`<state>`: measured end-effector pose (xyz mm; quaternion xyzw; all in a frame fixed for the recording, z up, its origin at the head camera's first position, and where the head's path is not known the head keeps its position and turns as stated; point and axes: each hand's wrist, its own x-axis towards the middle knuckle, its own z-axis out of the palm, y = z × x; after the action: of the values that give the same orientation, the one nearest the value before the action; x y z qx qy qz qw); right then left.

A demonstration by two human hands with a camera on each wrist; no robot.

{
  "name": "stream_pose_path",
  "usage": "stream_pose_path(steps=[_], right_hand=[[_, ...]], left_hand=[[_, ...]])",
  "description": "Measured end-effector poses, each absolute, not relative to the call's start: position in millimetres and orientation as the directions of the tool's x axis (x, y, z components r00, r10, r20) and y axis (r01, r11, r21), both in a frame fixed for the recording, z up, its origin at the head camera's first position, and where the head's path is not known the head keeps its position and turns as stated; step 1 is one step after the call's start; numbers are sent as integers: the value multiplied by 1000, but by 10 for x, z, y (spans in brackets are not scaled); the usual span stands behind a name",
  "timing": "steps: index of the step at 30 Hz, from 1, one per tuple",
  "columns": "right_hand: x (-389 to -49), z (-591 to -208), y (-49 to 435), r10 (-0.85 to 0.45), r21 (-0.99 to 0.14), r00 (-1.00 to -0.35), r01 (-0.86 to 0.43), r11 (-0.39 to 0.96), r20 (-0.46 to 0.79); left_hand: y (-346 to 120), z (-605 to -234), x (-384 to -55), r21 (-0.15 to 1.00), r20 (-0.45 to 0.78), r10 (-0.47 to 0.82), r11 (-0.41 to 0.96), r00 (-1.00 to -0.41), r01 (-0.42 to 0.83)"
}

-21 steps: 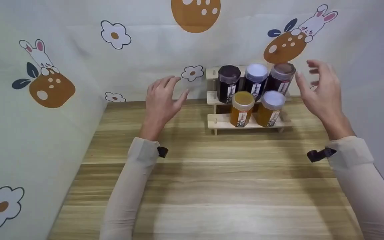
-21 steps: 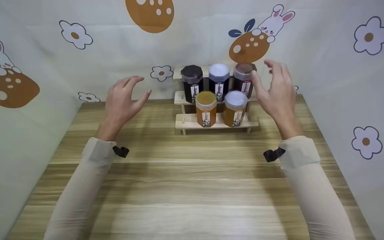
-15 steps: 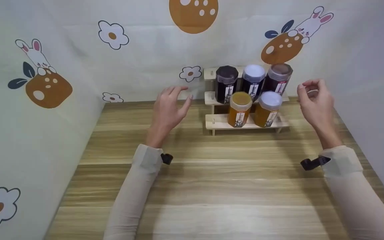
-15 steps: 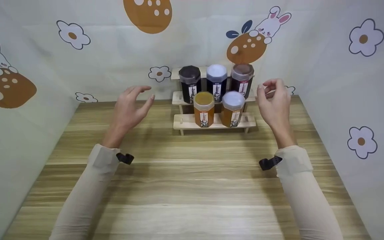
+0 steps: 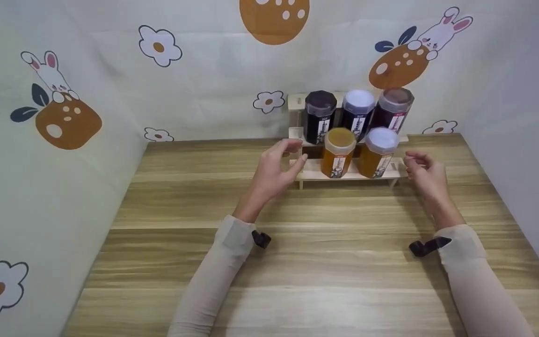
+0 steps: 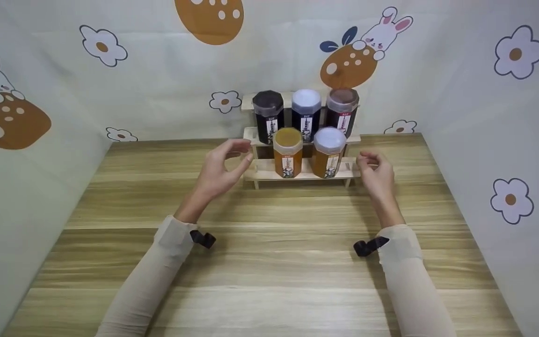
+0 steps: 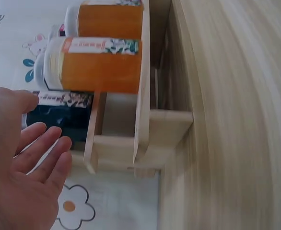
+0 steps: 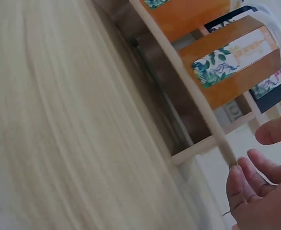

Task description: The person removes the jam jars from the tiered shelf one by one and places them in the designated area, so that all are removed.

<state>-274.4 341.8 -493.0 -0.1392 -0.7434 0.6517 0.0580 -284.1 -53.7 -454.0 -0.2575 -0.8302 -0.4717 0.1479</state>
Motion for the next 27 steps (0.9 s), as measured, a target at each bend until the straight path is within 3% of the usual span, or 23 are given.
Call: stream_pose_path(steps=[4,8,17,27], right_hand=[[-2745,-5008,3445,257,-987,-953,160,-26,-161],[-2742,-5056,3460,231,-988,-961,151,-18,-151],[-2744,-5214,3494,91,-984,-992,71,-163,-86],[-2772,-5216,3490,74,-996,-997,32,-88,-39]], left_hand=[[-367,-4554,-2827,768,456,318,331,-831,548],[-196,-4571,-2815,810,429,321,277,-844,517],[201,-4582,-2783,813,396,241,357,-886,461],[286,-4628,-2868,775,442,197,409,-875,483]])
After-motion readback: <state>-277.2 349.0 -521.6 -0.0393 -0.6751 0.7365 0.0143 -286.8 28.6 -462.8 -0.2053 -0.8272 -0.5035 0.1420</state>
